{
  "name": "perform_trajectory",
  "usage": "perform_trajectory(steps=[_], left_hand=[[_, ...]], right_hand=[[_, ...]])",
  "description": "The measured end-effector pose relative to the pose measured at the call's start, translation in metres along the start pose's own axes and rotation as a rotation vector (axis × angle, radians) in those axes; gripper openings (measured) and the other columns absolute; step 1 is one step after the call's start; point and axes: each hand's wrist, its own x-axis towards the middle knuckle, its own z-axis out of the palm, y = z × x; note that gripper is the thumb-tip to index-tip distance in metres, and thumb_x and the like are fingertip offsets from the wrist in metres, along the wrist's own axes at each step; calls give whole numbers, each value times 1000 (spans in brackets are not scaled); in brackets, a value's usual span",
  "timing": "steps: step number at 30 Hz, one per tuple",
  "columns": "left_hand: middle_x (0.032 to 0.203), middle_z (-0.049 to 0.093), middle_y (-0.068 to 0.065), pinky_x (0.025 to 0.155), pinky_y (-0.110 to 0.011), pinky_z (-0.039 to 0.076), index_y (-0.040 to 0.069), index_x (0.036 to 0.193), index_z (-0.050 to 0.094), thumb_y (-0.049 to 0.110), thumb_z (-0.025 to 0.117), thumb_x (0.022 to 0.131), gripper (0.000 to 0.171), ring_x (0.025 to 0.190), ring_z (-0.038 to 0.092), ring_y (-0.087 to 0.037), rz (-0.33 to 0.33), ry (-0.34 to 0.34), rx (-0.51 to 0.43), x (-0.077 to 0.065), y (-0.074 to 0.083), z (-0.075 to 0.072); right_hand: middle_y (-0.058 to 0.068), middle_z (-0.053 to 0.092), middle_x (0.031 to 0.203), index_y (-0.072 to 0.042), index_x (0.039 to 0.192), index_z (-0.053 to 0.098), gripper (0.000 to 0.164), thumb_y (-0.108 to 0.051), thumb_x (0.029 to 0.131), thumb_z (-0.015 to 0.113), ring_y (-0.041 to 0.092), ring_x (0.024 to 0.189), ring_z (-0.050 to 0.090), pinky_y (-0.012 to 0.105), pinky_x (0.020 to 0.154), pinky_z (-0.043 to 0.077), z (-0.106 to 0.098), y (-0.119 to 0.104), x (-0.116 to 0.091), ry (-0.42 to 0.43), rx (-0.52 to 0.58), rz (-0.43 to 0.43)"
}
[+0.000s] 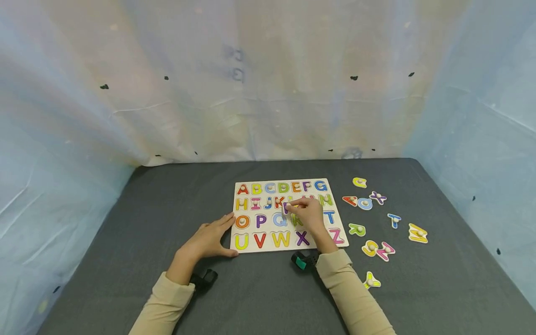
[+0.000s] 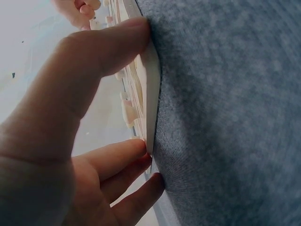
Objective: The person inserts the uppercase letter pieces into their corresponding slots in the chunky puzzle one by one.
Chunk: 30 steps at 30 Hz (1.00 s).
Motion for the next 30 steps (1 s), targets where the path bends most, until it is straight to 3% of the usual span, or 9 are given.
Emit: perform_trajectory(steps=[9,15,23,30], left_hand=[[159,30,-13,107,-62,31,4,151,31,45,81,72,101,143,37,-36,10,21,11,3,-4,2],[159,30,-13,106,-63,32,4,150,32,45,82,72,101,143,38,-36,15,19,14,3,-3,4],[159,31,-13,106,-63,32,5,150,33,45,82,72,101,142,39,-36,21,18,7,3,-2,5],[159,30,-12,107,-62,31,5,150,32,46,81,72,101,143,38,-36,10,21,10,4,-4,5]], right_hand=[[-4,49,59,-2,88,77,19,-19,80,78,9,58,40,20,52,28,29,-16,-18,-125,-32,-96],[-4,48,53,-4,84,78,18,-20,78,80,8,50,37,19,49,26,42,-15,-22,-174,-60,-144],[9,69,66,-9,81,79,17,-25,77,81,9,56,45,21,53,31,51,-13,-22,-153,-112,-145],[7,72,70,-13,82,79,17,-28,76,81,8,53,49,22,51,32,55,-16,-23,-160,-159,-128]])
